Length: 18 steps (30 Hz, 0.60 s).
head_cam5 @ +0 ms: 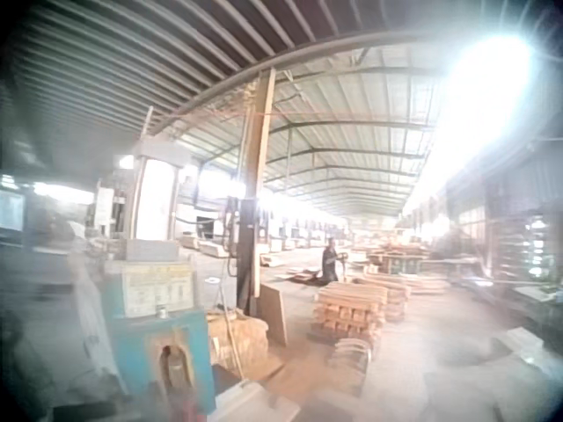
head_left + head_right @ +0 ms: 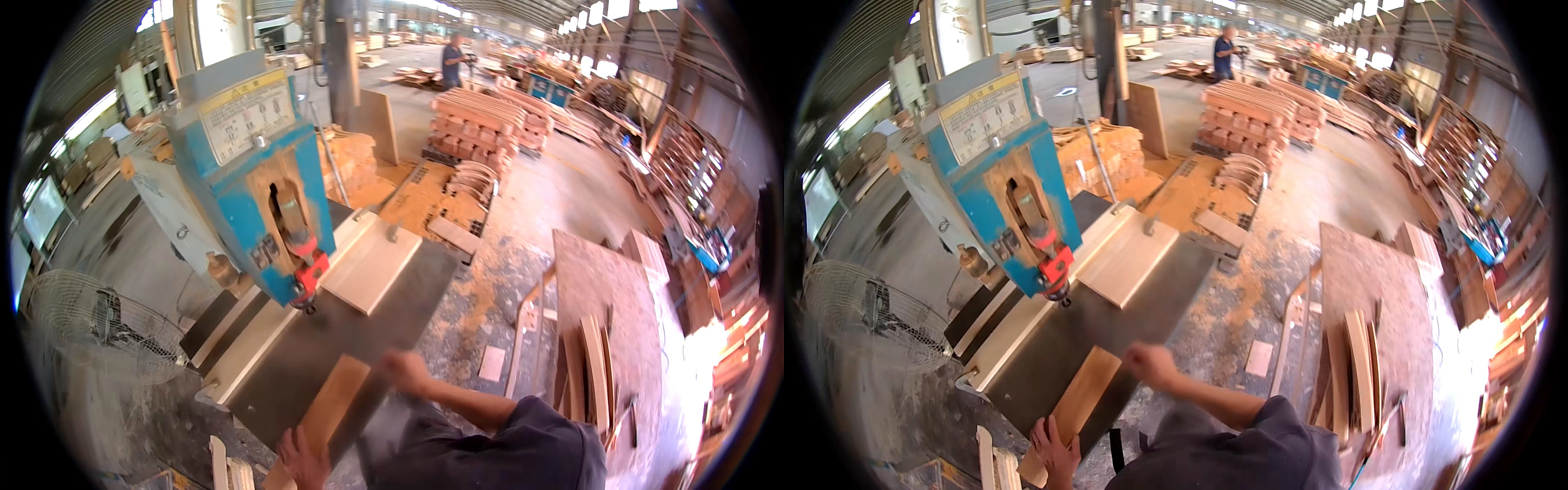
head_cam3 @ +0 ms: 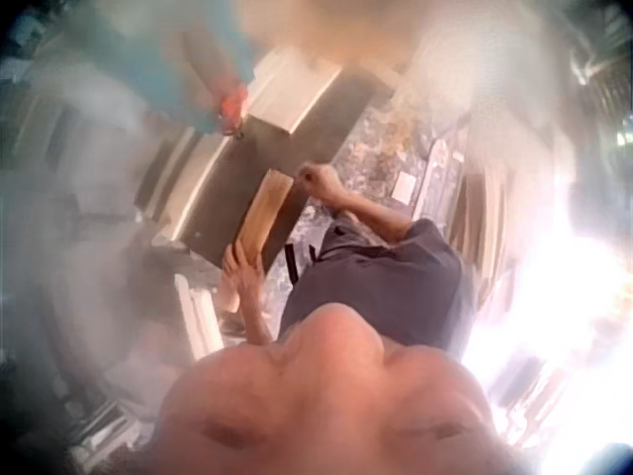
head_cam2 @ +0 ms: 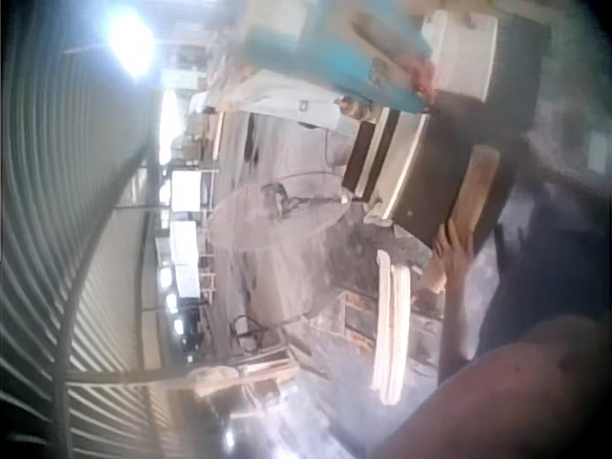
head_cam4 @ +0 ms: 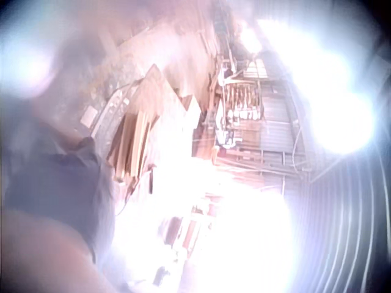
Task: The person operates a vertical spindle router to shape the edges of wooden planks. They feed the wood through the machine, flip it to process the opposite side, and use a small orange push stick to guide the material safely past the cutter. The person repeats this process for multiple pieces of wood in a workshop environment.
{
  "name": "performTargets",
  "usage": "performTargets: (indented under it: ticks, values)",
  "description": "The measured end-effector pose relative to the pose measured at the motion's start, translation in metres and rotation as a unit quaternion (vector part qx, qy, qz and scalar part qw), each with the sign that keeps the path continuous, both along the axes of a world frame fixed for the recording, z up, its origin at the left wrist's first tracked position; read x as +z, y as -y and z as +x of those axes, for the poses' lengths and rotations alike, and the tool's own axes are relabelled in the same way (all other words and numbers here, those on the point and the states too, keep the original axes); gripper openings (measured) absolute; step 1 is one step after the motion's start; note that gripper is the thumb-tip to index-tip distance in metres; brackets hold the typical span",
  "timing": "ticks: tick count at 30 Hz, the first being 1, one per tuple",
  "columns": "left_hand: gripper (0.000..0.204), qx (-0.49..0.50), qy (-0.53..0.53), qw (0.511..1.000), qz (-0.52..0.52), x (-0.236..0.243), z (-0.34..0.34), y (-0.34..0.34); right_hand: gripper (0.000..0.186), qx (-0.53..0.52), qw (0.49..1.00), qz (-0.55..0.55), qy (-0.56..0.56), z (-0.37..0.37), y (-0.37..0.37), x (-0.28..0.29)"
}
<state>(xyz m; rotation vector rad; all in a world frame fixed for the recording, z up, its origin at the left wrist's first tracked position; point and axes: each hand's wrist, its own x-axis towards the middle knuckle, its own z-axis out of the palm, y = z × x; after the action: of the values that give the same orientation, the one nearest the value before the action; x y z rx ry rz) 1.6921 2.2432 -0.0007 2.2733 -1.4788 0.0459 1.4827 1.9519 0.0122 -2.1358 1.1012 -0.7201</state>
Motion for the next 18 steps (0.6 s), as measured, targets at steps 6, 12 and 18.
performTargets:
  ticks: [6, 12, 18]
  values:
    - [0.081, -0.063, 0.006, 0.997, 0.031, -0.002, 0.028, -0.017, 0.042, 0.026, 0.992, 0.042, -0.12, 0.069, -0.106, -0.037]
    - [0.075, -0.121, 0.017, 0.991, 0.045, 0.002, 0.06, -0.009, 0.049, -0.057, 0.987, 0.092, -0.117, 0.115, -0.106, -0.025]
    - [0.076, -0.052, 0.036, 0.996, 0.057, 0.005, 0.112, -0.032, 0.061, -0.113, 0.989, 0.02, -0.097, 0.17, -0.125, -0.042]
